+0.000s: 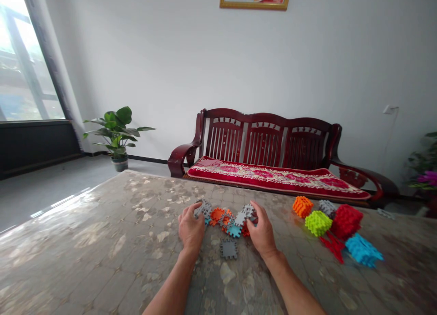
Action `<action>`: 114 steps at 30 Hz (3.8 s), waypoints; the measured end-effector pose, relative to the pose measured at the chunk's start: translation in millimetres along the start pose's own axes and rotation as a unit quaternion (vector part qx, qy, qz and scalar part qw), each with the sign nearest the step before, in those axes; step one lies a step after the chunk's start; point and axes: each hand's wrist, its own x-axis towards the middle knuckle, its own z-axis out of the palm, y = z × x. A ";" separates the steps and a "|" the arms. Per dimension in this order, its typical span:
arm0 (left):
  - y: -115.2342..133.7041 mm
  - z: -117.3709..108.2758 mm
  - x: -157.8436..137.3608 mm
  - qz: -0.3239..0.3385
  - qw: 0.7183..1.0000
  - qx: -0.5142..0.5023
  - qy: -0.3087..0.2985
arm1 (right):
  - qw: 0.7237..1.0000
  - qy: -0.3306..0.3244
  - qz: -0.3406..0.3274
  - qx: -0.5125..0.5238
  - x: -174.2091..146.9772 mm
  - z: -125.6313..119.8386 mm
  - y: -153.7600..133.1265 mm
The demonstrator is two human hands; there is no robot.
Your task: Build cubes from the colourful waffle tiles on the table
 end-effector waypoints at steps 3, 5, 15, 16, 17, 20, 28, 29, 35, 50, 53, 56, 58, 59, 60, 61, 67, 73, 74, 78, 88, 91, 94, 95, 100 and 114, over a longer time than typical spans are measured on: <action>-1.4 0.8 1.6 0.016 0.999 -0.032 0.000 | 0.998 0.018 0.050 0.017 1.3 -1.0 2.3; -1.8 1.9 2.8 0.024 0.997 -0.066 0.010 | 0.997 0.038 0.070 0.023 2.4 -2.7 4.8; 7.1 14.0 -3.1 0.063 0.974 -0.216 -0.036 | 0.993 0.065 0.097 0.035 4.1 -4.6 14.5; 7.9 15.3 -4.1 0.064 0.973 -0.216 -0.050 | 0.993 0.066 0.095 0.029 4.5 -4.8 14.9; 8.5 16.3 -4.9 0.064 0.973 -0.213 -0.063 | 0.993 0.068 0.094 0.023 4.9 -5.2 15.2; 10.4 17.8 -6.6 0.068 0.972 -0.201 -0.097 | 0.993 0.079 0.091 0.002 6.0 -6.8 14.9; 11.0 19.1 -7.8 0.072 0.968 -0.217 -0.100 | 0.998 0.041 0.037 0.022 3.3 0.1 3.0; 10.1 20.2 -7.7 0.075 0.967 -0.224 -0.101 | 0.999 0.031 0.026 0.016 2.7 2.0 1.4; 4.1 29.6 -9.4 0.125 0.966 -0.185 -0.127 | 0.996 -0.030 -0.034 -0.073 -0.5 10.9 -2.7; 0.9 19.0 -9.2 0.145 0.972 0.052 -0.177 | 0.984 -0.079 -0.041 -0.157 -3.9 0.6 -0.1; -2.0 21.1 -6.7 0.137 0.976 0.039 -0.163 | 0.984 -0.003 -0.037 -0.172 -0.9 -5.0 13.0; -3.6 18.0 -4.0 0.105 0.985 0.056 -0.123 | 0.973 0.087 -0.011 -0.214 5.1 -19.4 32.1; -3.6 15.0 -2.7 0.093 0.988 0.066 -0.104 | 0.958 0.139 0.016 -0.250 9.0 -33.1 44.2; -3.1 13.6 -2.4 0.091 0.989 0.069 -0.099 | 0.950 0.155 0.025 -0.268 10.4 -41.2 49.4; -2.4 12.4 -2.2 0.088 0.989 0.070 -0.098 | 0.944 0.162 0.030 -0.285 11.4 -50.3 54.0; -1.5 11.4 -2.2 0.085 0.989 0.070 -0.098 | 0.940 0.161 0.029 -0.301 11.8 -60.3 58.1; 4.1 9.7 -3.3 0.077 0.988 0.065 -0.115 | 0.897 0.201 0.058 -0.389 4.5 -128.5 77.6; 2.3 10.8 -2.6 0.066 0.988 0.061 -0.129 | 0.860 0.192 0.175 -0.440 1.4 -153.1 86.3; 1.4 11.2 -2.4 0.064 0.988 0.057 -0.131 | 0.856 0.187 0.189 -0.443 2.8 -153.0 86.7; -1.8 12.8 -1.9 0.061 0.987 0.045 -0.139 | 0.855 0.158 0.227 -0.440 8.1 -151.2 91.1; 0.1 12.6 -4.5 0.070 0.989 0.037 -0.122 | 0.853 0.072 0.275 -0.439 12.9 -153.0 98.8; -0.3 13.4 -4.3 0.065 0.989 0.034 -0.127 | 0.851 0.052 0.285 -0.439 16.6 -154.2 97.4; -1.4 14.3 -4.0 0.061 0.988 0.027 -0.141 | 0.862 0.047 0.268 -0.429 17.5 -153.0 99.2; -1.8 14.5 -4.0 0.060 0.988 0.025 -0.142 | 0.863 0.047 0.265 -0.427 17.3 -152.3 100.1; -2.9 15.2 -4.5 0.059 0.988 0.025 -0.143 | 0.851 0.027 0.271 -0.449 16.7 -150.0 98.6; 0.0 14.0 -4.4 0.055 0.988 0.044 -0.134 | 0.868 -0.020 0.199 -0.454 10.8 -144.3 85.9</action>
